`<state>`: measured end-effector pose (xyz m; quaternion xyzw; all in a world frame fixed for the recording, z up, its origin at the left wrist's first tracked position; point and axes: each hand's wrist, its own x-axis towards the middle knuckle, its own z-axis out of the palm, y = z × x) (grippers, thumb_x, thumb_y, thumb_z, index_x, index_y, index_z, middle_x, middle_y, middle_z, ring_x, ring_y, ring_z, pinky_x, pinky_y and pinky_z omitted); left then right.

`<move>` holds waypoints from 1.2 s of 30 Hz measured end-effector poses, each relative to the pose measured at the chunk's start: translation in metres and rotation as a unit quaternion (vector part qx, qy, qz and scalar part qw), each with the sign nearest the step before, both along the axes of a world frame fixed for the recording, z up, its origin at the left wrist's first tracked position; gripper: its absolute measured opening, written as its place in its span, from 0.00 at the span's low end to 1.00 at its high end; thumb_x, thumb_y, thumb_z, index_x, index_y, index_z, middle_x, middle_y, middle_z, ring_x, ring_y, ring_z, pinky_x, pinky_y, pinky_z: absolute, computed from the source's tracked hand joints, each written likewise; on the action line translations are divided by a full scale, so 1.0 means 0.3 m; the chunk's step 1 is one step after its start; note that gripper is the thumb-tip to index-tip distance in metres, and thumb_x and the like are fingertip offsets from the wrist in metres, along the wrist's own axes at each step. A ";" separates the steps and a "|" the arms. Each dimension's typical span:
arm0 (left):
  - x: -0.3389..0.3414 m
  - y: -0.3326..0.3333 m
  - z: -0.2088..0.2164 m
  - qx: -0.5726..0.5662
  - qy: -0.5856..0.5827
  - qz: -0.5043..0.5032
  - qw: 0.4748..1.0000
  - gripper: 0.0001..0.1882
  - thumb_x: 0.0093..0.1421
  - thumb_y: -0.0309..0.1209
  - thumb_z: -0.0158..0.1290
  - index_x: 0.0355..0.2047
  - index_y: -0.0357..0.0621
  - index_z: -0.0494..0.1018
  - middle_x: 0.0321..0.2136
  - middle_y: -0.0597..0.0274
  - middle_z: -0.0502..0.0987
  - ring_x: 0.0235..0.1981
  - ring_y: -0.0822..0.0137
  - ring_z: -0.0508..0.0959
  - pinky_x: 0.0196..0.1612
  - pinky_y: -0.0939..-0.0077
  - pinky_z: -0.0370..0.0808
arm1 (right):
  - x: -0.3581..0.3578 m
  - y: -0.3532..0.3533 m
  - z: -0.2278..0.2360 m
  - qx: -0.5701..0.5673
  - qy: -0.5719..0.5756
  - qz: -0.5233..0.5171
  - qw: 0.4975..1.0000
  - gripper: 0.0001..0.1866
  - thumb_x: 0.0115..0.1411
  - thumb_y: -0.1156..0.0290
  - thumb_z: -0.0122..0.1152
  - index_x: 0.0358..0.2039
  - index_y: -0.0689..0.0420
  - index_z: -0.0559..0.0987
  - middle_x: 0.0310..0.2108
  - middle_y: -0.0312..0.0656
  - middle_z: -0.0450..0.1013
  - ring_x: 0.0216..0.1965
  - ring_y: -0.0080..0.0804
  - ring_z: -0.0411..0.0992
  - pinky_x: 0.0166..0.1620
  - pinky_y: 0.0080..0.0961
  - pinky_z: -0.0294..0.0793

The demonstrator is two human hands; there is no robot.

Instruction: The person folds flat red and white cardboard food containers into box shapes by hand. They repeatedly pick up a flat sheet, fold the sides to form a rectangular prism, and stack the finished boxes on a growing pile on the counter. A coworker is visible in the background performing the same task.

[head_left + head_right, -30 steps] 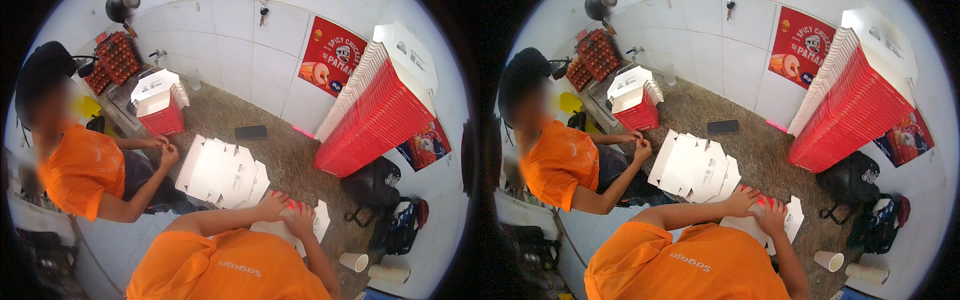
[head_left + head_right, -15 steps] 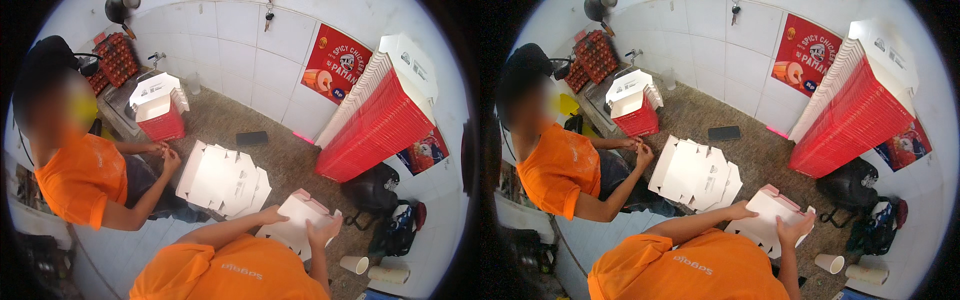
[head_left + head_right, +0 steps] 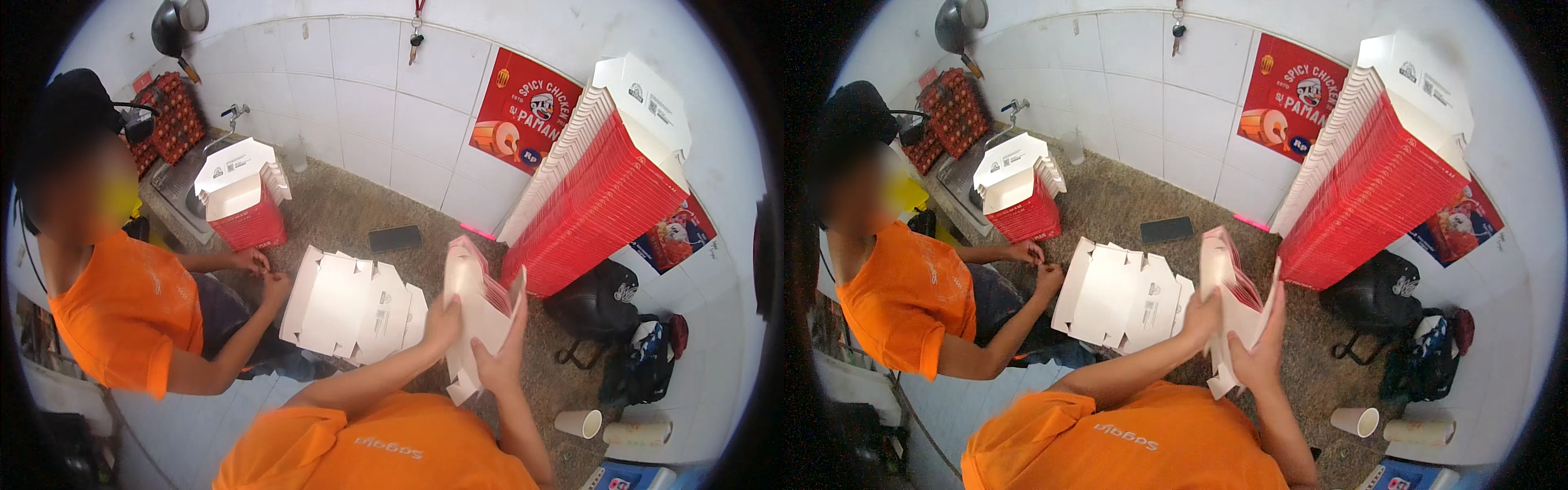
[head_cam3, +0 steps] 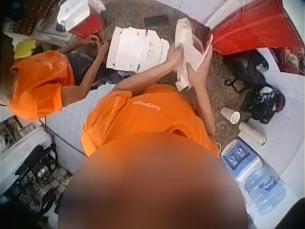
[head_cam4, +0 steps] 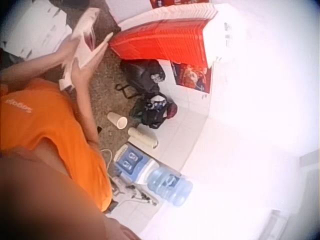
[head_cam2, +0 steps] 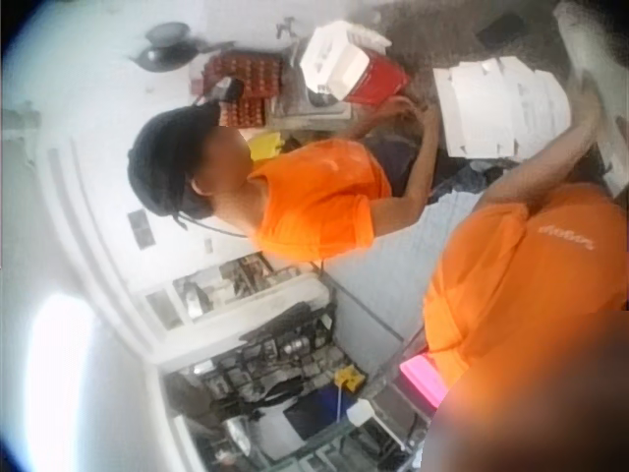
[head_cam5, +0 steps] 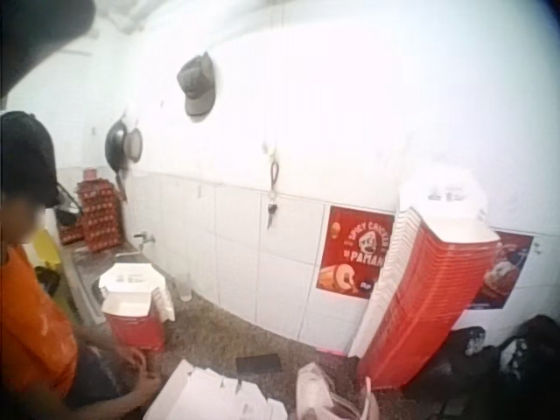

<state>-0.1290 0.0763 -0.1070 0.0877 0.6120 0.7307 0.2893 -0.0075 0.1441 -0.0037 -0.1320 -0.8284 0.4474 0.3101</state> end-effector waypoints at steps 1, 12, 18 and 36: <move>-0.008 -0.036 0.059 0.049 -0.025 0.054 0.997 0.18 0.76 0.36 0.47 0.56 0.36 0.75 0.46 0.54 0.82 0.46 0.65 0.80 0.51 0.67 0.77 | -0.004 0.008 0.018 -0.004 0.020 -0.005 1.000 0.61 0.47 0.81 0.72 0.78 0.62 0.46 0.78 0.58 0.46 0.78 0.50 0.47 0.78 0.46 0.45; 0.238 -0.288 0.277 -0.007 0.335 0.062 0.940 0.28 0.67 0.27 0.58 0.65 0.40 0.60 0.51 0.55 0.71 0.52 0.64 0.74 0.57 0.66 0.73 | -0.108 -0.059 -0.129 -0.041 0.137 -0.180 0.973 0.57 0.56 0.78 0.67 0.78 0.64 0.41 0.76 0.58 0.47 0.77 0.51 0.50 0.76 0.46 0.50; -0.147 -0.555 0.365 -0.112 0.114 0.052 0.986 0.20 0.74 0.38 0.55 0.58 0.38 0.67 0.43 0.64 0.77 0.41 0.75 0.76 0.43 0.75 0.77 | -0.205 -0.187 -0.079 -0.198 0.022 0.043 0.979 0.60 0.51 0.79 0.65 0.79 0.62 0.40 0.76 0.58 0.46 0.77 0.50 0.49 0.77 0.45 0.47; 0.418 -1.015 -1.095 -0.339 -0.386 -0.203 0.834 0.54 0.67 0.74 0.41 0.75 0.38 0.57 0.74 0.44 0.61 0.74 0.47 0.61 0.73 0.57 0.60 | 0.222 0.214 -0.514 -0.273 -0.403 -0.041 0.873 0.36 0.66 0.69 0.69 0.71 0.59 0.64 0.66 0.57 0.67 0.66 0.48 0.68 0.66 0.43 0.70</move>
